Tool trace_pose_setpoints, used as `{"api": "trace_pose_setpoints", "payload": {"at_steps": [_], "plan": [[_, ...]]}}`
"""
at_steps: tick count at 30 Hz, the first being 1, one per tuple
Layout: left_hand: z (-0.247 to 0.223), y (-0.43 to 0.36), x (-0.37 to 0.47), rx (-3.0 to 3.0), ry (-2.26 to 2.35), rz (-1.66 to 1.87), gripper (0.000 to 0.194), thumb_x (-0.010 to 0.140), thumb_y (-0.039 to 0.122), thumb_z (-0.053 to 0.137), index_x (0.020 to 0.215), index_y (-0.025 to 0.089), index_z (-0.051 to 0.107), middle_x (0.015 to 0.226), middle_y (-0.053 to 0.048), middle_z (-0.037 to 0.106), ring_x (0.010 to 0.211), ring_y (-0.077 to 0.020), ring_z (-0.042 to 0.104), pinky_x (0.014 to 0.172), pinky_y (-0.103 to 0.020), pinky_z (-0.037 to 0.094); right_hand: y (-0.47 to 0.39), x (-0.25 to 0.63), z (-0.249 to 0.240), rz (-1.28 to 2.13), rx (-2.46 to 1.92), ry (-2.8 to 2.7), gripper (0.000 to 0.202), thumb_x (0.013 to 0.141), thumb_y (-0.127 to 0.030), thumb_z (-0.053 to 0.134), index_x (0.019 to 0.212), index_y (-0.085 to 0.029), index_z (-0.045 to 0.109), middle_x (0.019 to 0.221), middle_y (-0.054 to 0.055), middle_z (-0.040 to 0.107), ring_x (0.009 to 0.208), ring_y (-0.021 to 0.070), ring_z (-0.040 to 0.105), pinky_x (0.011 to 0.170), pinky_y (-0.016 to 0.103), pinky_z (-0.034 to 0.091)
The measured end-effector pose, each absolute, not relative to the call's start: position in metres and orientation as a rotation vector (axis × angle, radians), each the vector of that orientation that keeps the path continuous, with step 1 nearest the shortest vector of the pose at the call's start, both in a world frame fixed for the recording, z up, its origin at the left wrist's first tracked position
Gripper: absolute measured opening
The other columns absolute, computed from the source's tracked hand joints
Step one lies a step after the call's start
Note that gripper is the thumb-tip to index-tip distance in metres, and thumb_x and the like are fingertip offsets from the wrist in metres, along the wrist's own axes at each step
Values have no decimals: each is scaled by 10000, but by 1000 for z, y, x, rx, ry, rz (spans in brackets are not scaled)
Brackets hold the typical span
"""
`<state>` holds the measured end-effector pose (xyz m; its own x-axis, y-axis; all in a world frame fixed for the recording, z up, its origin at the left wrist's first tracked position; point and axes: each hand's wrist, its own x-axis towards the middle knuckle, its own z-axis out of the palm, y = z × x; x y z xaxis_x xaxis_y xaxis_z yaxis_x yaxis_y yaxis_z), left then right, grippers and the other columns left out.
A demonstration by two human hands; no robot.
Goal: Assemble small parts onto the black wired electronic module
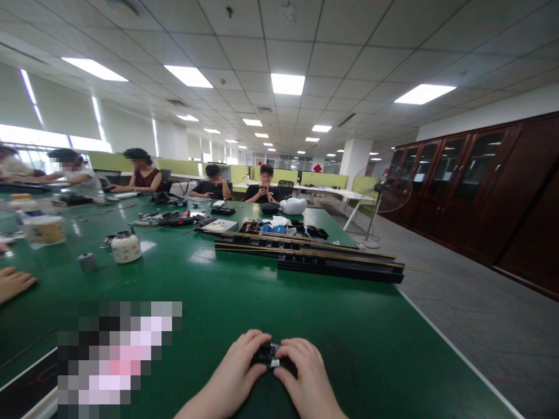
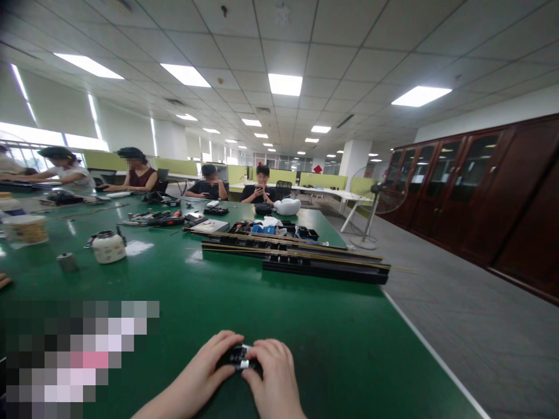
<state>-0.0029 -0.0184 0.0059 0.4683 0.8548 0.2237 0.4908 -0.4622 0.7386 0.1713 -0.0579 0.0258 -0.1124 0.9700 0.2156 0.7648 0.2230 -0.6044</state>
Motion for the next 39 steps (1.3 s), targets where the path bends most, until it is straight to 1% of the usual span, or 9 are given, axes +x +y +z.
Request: {"api": "trace_pose_setpoints", "payload": {"at_steps": [6,11,14,18,22,26,28,33,39], "plan": [[4,-20,-3,2123,1136,799,421,706,131,489,1110,243,516,1164,-61,529,1077,-193,474,964,-354,354,-58,171,25,484,-1586,-1883,206,689,-192,575,867,-275,639,1026,7,624,1055,211,499,926,347,323],[3,-19,-3,2130,1136,794,418,706,135,495,1111,240,513,1165,-65,534,1075,-195,478,961,-361,363,-57,171,24,488,-1589,-1856,170,697,-204,575,824,-283,656,1015,4,630,1057,201,502,919,340,329],[4,-19,-3,2129,1142,784,417,718,142,484,1124,234,508,1163,-67,540,1083,-195,478,969,-366,360,-57,172,23,501,-1578,-1862,191,691,-211,582,855,-281,652,1012,4,631,1046,199,510,917,336,329],[4,-20,-4,2118,1142,829,465,720,135,477,1170,251,469,1177,-64,543,1099,-200,475,977,-387,359,-57,173,22,508,-1567,-1855,253,683,-189,571,912,-272,641,1032,11,626,1045,209,510,927,343,324],[2,-20,-4,2115,1141,844,437,724,141,469,1147,247,489,1193,-71,530,1122,-203,463,990,-393,351,-58,173,23,515,-1551,-1851,267,682,-163,544,915,-263,630,1008,7,632,1014,210,523,912,341,339],[-1,-18,-4,2079,1170,848,540,653,110,523,1175,236,468,1269,-82,464,1184,-221,407,1028,-404,302,-58,173,23,527,-1556,-1833,283,675,-149,539,924,-257,619,995,6,633,993,211,529,897,339,352],[-3,-18,-4,2069,1169,842,575,635,104,538,1188,240,456,1271,-83,461,1186,-227,405,1030,-413,295,-58,173,23,526,-1558,-1832,292,672,-144,535,930,-254,617,999,10,632,995,217,528,900,344,351],[-4,-16,-4,2066,1155,818,531,680,131,511,1197,233,443,1248,-86,469,1162,-209,424,1018,-391,312,-58,173,23,523,-1562,-1837,297,670,-139,523,929,-251,618,1006,10,632,1002,219,525,906,347,347],[-1,-17,-2,2049,1172,818,559,661,111,509,1200,233,430,1236,-75,467,1166,-202,414,1026,-386,296,-58,172,25,514,-1563,-1831,286,672,-144,522,920,-249,618,990,5,638,991,210,531,901,334,348]]}}
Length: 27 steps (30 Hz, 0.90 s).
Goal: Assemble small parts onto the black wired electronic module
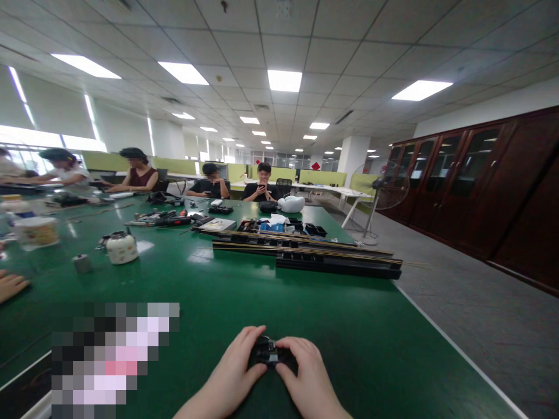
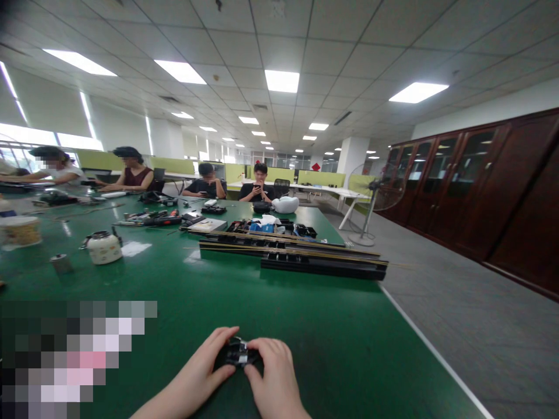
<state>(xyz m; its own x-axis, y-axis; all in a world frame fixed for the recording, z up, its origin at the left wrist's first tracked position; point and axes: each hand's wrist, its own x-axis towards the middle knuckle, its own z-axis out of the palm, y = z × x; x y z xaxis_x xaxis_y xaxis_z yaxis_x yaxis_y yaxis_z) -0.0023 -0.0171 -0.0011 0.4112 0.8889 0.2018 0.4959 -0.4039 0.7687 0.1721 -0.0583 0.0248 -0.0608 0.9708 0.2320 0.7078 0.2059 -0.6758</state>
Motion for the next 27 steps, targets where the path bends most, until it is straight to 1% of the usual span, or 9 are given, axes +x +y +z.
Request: {"api": "trace_pose_setpoints", "payload": {"at_steps": [2,6,8,12,15,18,21,25,27], "plan": [[0,-18,-2,2046,1170,818,554,656,105,508,1190,233,435,1224,-74,472,1158,-201,419,1021,-386,301,-58,172,26,516,-1563,-1826,286,669,-143,523,918,-249,618,986,3,640,990,206,533,901,330,349],[3,-19,-3,2075,1125,833,410,677,113,498,1072,221,503,1135,-69,517,1079,-190,470,973,-361,351,-59,171,29,522,-1562,-1825,280,671,-149,524,916,-248,618,983,6,640,987,204,535,899,327,350],[4,-19,-3,2088,1103,851,372,683,113,495,1038,223,509,1102,-65,529,1047,-186,484,949,-353,369,-60,171,29,523,-1554,-1833,274,671,-157,532,912,-252,622,980,7,642,984,204,537,896,324,351],[7,-20,-2,2099,1093,868,348,686,114,492,1014,228,501,1077,-62,537,1019,-190,492,921,-356,384,-60,171,28,518,-1555,-1857,274,662,-198,581,920,-273,637,1012,4,633,1016,203,525,910,327,337],[11,-21,-1,2107,1092,858,327,679,106,492,984,223,494,1042,-57,541,993,-186,497,897,-348,393,-60,171,26,515,-1579,-1862,233,669,-236,604,894,-276,651,1021,13,629,1033,212,517,912,345,330],[15,-23,0,2118,1089,849,305,663,103,503,945,219,494,983,-46,546,938,-179,510,850,-328,411,-59,171,25,516,-1580,-1869,172,691,-240,597,848,-277,658,1004,10,633,1031,207,518,908,345,330],[18,-25,1,2120,1098,846,277,656,111,510,912,216,500,941,-39,550,899,-177,517,818,-318,422,-59,171,25,510,-1592,-1866,164,692,-232,599,836,-281,658,1006,6,631,1032,204,516,911,344,327],[18,-25,1,2123,1090,840,271,659,121,513,912,216,515,959,-45,555,914,-182,519,832,-327,420,-59,171,25,501,-1613,-1857,187,670,-211,613,840,-275,653,1022,9,625,1037,208,514,914,341,325],[16,-25,1,2117,1089,846,307,663,122,511,955,218,516,1003,-53,554,954,-185,514,868,-338,408,-59,171,24,503,-1612,-1857,181,677,-216,602,842,-272,653,1021,11,624,1039,210,512,914,344,324]]}}
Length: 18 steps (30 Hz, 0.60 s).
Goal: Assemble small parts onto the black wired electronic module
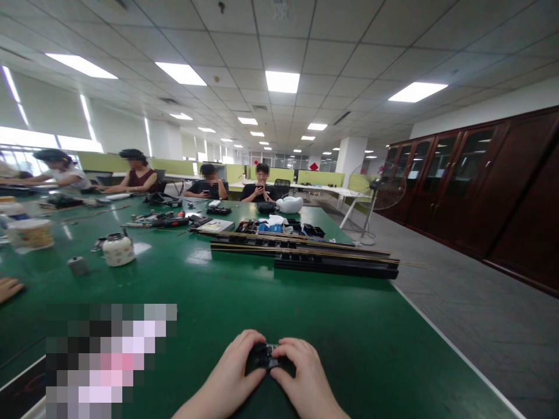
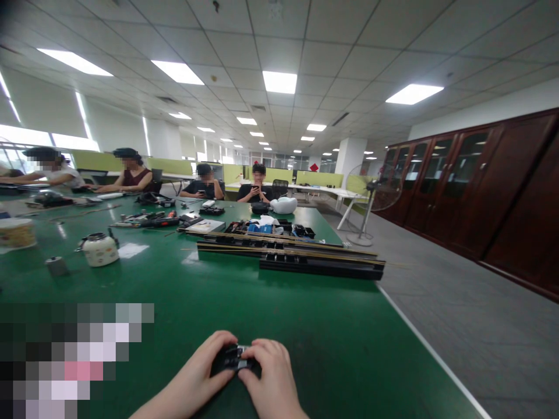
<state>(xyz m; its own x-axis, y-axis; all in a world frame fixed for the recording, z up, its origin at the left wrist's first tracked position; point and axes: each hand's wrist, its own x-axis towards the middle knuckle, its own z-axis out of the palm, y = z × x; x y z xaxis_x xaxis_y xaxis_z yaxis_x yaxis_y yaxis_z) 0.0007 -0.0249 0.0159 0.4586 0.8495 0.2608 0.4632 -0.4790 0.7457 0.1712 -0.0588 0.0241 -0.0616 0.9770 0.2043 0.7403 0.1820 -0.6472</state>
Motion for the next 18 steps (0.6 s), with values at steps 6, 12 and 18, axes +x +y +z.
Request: {"api": "trace_pose_setpoints", "payload": {"at_steps": [6,12,18], "plan": [[11,-22,0,2100,1118,823,414,644,109,526,1043,216,511,1093,-67,542,1030,-195,496,925,-352,380,-56,172,20,531,-1575,-1859,180,679,-212,594,842,-266,650,1005,9,629,1027,201,515,915,332,322],[8,-21,-2,2101,1097,829,373,674,133,527,1036,226,520,1090,-61,544,1020,-190,501,919,-349,382,-57,172,22,523,-1560,-1856,204,665,-202,597,852,-268,645,1003,7,627,1026,204,512,915,337,324],[9,-22,-3,2108,1097,823,346,689,148,530,1024,232,522,1080,-56,543,1011,-188,499,910,-344,382,-57,173,22,511,-1543,-1852,195,681,-209,588,856,-271,649,988,9,631,1011,203,522,907,341,335]]}}
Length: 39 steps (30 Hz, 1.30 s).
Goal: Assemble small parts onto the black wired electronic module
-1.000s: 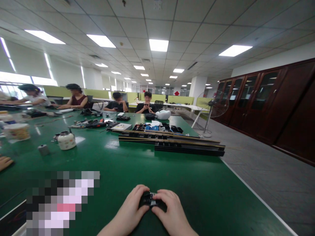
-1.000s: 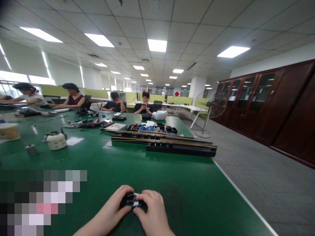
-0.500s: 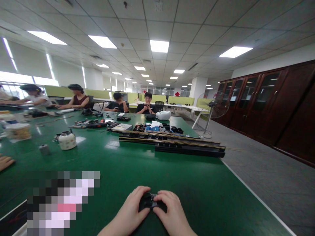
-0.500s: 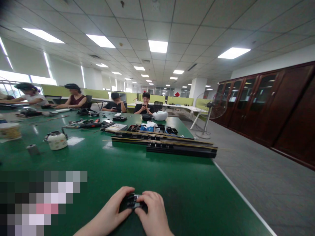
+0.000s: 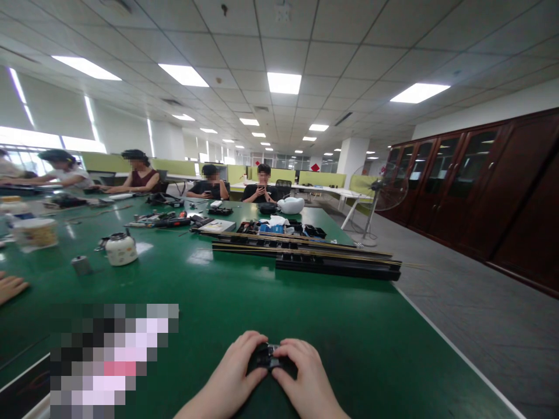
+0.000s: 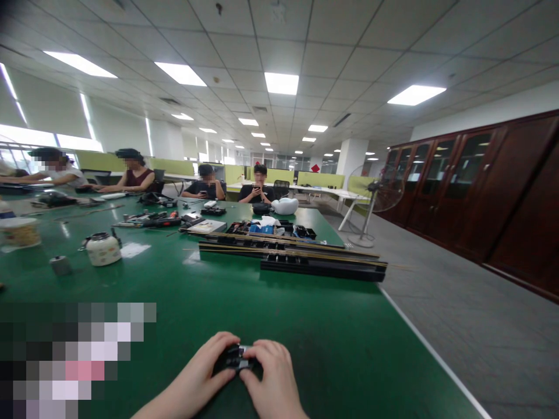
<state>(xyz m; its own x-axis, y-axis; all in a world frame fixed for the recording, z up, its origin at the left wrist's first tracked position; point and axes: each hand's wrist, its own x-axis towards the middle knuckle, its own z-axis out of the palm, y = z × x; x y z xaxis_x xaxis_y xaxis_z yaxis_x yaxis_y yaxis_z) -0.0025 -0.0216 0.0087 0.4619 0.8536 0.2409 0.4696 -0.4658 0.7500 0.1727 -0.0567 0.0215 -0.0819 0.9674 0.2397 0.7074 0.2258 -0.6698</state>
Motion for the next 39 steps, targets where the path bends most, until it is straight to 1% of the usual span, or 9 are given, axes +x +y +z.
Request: {"api": "trace_pose_setpoints", "payload": {"at_steps": [9,13,17,25,30,34,39], "plan": [[8,-21,-3,2091,1110,822,343,702,136,498,1033,228,504,1092,-58,533,1027,-187,486,927,-351,371,-58,173,23,534,-1502,-1807,165,715,-227,580,864,-264,640,1035,19,617,1044,207,510,919,351,339],[9,-19,-3,2054,1115,838,382,691,107,481,1054,224,496,1097,-54,528,1046,-177,481,952,-342,357,-58,174,24,526,-1458,-1727,154,735,-227,543,863,-241,628,994,32,627,996,205,538,885,332,379],[10,-19,-2,2025,1141,824,411,688,105,475,1084,214,488,1097,-61,528,1059,-179,478,962,-345,354,-57,175,21,460,-1477,-1651,185,738,-218,516,887,-229,625,928,39,636,921,206,563,839,325,412],[4,-18,-3,2034,1167,829,466,697,120,474,1148,238,460,1159,-57,517,1111,-180,456,995,-360,333,-55,180,16,293,-1588,-1554,208,739,-214,488,917,-217,596,939,44,630,935,210,551,838,339,411],[5,-18,-4,2046,1184,816,429,705,140,483,1124,232,480,1160,-62,528,1112,-190,461,995,-379,339,-53,185,17,111,-1655,-1488,187,759,-247,466,900,-221,586,931,49,625,928,219,547,808,344,414],[6,-19,-4,2058,1176,817,427,720,143,468,1136,237,473,1178,-63,521,1122,-190,456,998,-385,339,-53,188,17,80,-1666,-1482,189,799,-278,443,912,-212,578,954,68,610,951,228,525,826,357,396],[7,-19,-5,2065,1160,826,432,719,130,460,1137,238,475,1179,-61,524,1121,-188,461,1001,-385,338,-53,189,16,53,-1623,-1439,236,835,-326,410,979,-207,555,1012,84,595,1003,239,498,864,374,373]]}}
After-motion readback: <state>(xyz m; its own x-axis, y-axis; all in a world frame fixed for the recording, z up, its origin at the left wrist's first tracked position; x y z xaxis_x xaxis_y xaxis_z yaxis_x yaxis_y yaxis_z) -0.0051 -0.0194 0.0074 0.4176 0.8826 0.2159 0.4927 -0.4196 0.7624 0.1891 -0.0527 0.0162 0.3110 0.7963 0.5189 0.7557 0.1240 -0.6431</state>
